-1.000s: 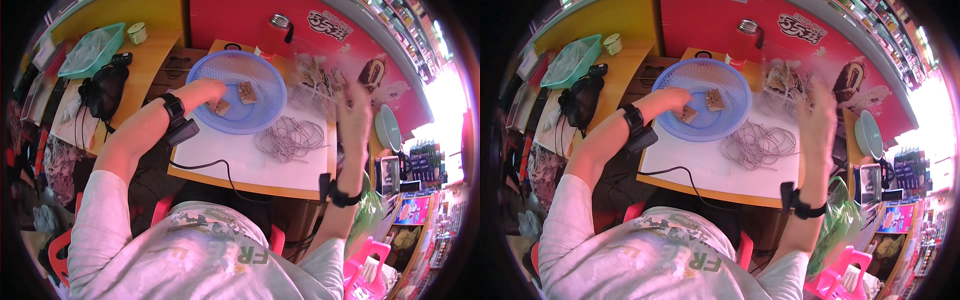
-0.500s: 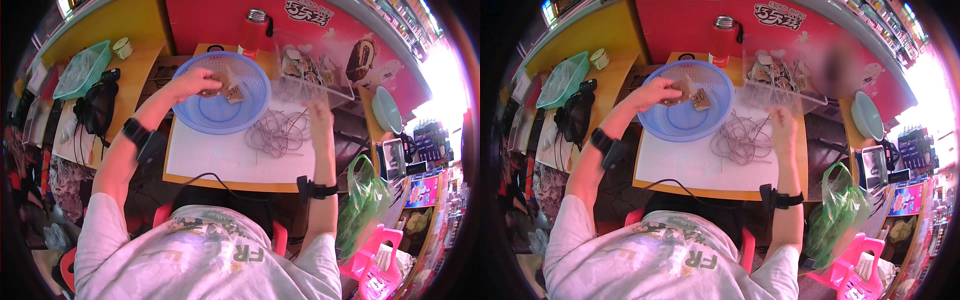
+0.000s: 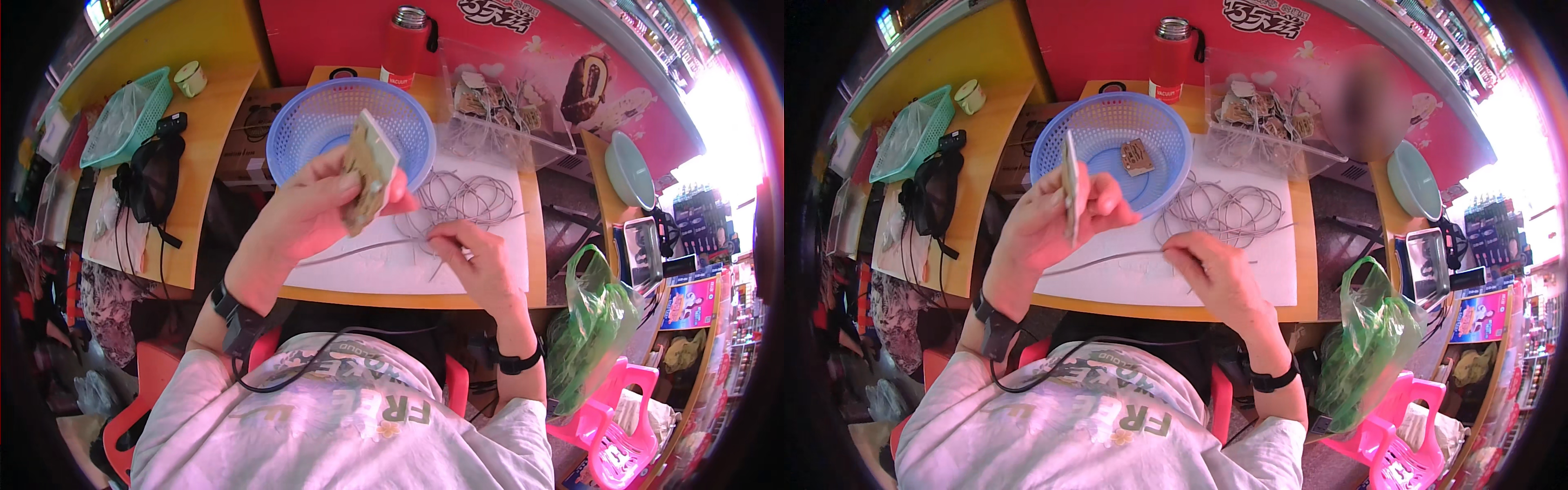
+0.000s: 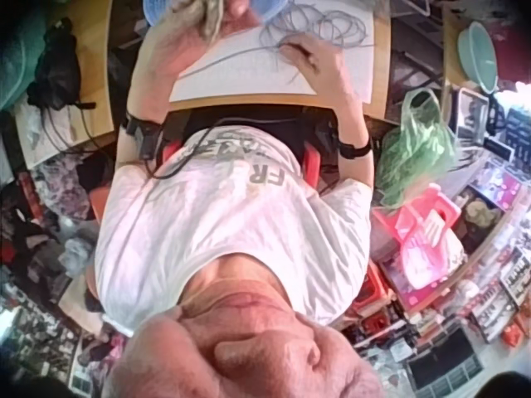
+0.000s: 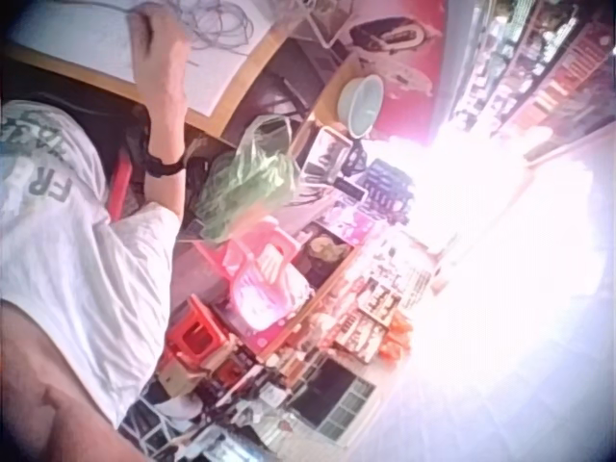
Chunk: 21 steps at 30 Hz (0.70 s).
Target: Threading gray wires through small pre-drilled holes or slots on rectangular cardboard components.
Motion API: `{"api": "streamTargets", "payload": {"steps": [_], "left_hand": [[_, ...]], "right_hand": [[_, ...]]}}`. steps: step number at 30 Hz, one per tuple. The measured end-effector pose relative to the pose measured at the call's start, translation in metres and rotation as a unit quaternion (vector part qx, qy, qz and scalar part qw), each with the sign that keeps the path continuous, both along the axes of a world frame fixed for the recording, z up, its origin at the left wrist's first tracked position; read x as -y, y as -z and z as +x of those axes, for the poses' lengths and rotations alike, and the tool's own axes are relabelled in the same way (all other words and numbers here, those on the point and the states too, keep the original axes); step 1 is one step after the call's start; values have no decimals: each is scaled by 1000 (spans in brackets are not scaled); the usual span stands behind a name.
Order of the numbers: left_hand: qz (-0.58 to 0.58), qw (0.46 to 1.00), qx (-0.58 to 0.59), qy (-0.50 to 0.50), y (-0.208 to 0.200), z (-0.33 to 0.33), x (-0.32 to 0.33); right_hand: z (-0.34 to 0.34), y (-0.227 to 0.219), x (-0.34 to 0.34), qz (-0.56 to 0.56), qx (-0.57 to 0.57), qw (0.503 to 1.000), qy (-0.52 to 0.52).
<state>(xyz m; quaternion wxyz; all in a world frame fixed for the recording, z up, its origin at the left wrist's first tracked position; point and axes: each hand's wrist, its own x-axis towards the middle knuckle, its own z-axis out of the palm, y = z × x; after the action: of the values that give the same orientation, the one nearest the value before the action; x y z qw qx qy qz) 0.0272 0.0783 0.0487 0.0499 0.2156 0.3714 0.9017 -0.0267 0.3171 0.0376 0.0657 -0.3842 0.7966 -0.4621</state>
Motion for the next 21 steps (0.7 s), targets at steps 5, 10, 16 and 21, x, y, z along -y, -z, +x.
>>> {"api": "streamTargets", "payload": {"steps": [5,10,16,21], "left_hand": [[-232,962,105,-101,4,32,-2],[-408,913,19,-15,21,41,-5],[-45,965,124,-226,31,91,70],[139,943,-110,-282,-10,136,144]], "right_hand": [[2,-11,4,-20,-37,999,24],[5,1,19,-16,-154,980,-121],[-51,67,-5,62,-197,976,-68],[-106,110,-42,133,-204,969,37]]}}
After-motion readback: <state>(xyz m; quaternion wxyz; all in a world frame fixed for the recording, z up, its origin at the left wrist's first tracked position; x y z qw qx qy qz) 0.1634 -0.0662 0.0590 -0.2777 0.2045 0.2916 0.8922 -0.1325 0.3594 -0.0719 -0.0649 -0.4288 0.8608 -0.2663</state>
